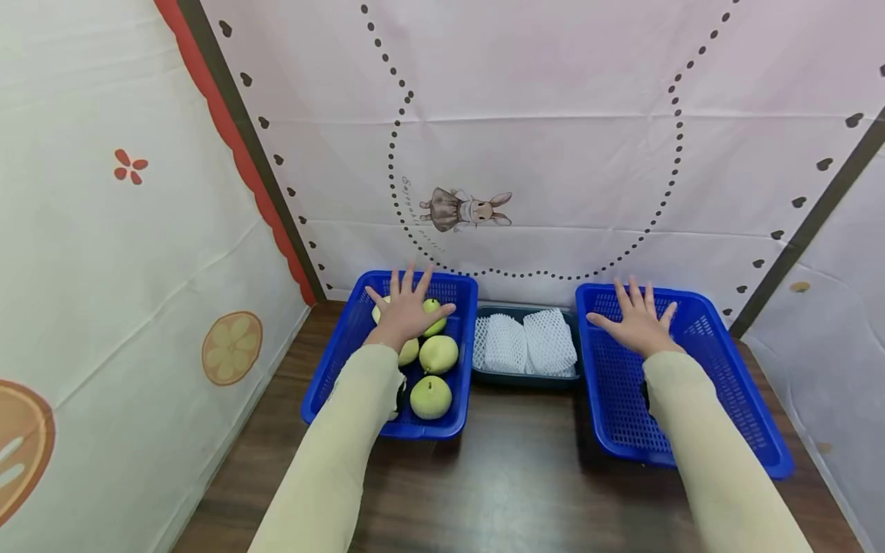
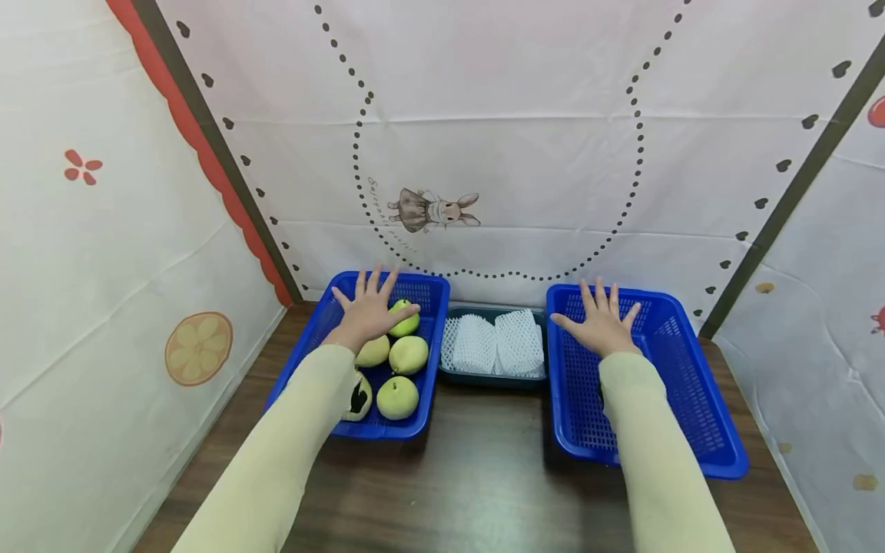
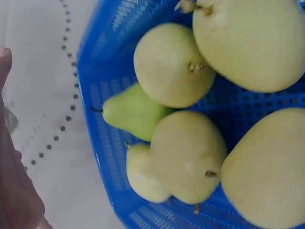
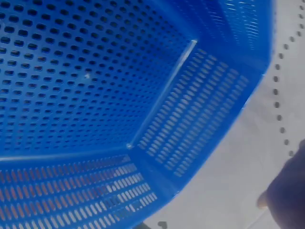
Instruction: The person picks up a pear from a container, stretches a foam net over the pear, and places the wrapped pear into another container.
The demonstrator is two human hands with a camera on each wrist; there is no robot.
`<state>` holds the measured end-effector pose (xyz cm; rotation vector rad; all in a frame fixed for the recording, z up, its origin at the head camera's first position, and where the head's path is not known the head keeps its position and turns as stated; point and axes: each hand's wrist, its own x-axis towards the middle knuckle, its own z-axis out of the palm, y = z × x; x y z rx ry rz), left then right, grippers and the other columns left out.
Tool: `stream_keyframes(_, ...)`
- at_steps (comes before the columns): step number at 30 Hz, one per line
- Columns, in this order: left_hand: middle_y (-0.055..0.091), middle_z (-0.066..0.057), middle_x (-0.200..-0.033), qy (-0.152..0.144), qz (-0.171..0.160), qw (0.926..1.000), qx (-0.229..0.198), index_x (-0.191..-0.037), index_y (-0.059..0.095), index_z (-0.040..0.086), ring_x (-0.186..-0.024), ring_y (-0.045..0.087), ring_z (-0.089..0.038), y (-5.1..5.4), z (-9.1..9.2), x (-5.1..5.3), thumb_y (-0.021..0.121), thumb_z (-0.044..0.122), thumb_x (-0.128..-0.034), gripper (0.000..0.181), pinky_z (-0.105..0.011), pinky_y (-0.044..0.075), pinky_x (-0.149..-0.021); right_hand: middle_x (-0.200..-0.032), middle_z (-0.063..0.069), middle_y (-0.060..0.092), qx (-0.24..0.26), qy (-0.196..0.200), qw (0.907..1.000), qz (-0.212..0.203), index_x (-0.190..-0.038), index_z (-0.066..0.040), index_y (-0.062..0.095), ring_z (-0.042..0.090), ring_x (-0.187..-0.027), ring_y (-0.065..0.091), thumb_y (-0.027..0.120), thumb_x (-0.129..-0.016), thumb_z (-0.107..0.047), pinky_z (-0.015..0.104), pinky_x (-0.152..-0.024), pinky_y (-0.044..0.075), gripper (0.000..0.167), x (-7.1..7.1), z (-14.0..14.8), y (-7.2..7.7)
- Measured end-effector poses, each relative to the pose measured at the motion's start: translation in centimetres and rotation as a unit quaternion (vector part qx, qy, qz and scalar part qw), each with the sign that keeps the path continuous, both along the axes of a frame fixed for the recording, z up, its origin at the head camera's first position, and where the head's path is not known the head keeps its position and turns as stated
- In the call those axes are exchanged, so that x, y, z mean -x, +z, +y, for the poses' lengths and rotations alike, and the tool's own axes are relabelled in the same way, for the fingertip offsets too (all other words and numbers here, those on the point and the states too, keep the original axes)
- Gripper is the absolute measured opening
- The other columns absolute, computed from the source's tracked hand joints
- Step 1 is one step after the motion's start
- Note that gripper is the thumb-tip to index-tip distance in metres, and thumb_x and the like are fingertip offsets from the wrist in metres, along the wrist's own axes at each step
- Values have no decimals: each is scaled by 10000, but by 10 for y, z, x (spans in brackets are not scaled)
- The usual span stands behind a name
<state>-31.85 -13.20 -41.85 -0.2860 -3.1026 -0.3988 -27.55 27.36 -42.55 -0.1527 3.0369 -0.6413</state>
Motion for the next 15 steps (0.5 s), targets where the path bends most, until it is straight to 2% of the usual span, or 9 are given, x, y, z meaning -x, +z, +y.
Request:
stream_keyframes(4, -100, -28, -1543, -197, -202, 9996, 22, -1467, -55, 371, -1364, -177, -323, -12, 2, -19, 338, 783, -786, 887, -700, -164, -905, -1488, 164, -229, 124, 42, 9995, -283, -1466, -135, -130, 365, -1287, -309, 369, -845, -705, 668, -844, -263, 979, -15, 0, 0)
stream_keyframes(8, -24, -39, -1549, -501, -583, 9970, 126, -1485, 42, 334, -1383, -94, -328, -28, 7, -51, 385, 737, -812, 857, -679, -78, -973, -1488, 218, -184, 393, 93, 9972, -627, -1471, -81, -86, 435, -1291, -256, 430, -847, -669, 676, -845, -249, 1000, -39, -8, -6)
stream_keyframes(12, 153, -89, -1526, -967, -681, 9930, -22, -1474, 241, 239, -1381, 87, -344, -43, 17, -84, 479, 634, -847, 779, -623, 105, -1029, -1492, 267, -74, 534, 145, 9937, -978, -1473, -32, -20, 485, -1316, -126, 504, -845, -616, 694, -923, -136, 1005, -68, -23, -13)
stream_keyframes(15, 260, -118, -1484, -1190, -610, 9910, -105, -1448, 318, 192, -1349, 203, -347, -53, 24, -103, 512, 595, -853, 744, -579, 217, -1016, -1491, 283, -4, 709, 150, 9913, -1101, -1470, -9, 0, 484, -1331, -18, 531, -858, -565, 675, -983, -7, 982, -83, -36, -16)
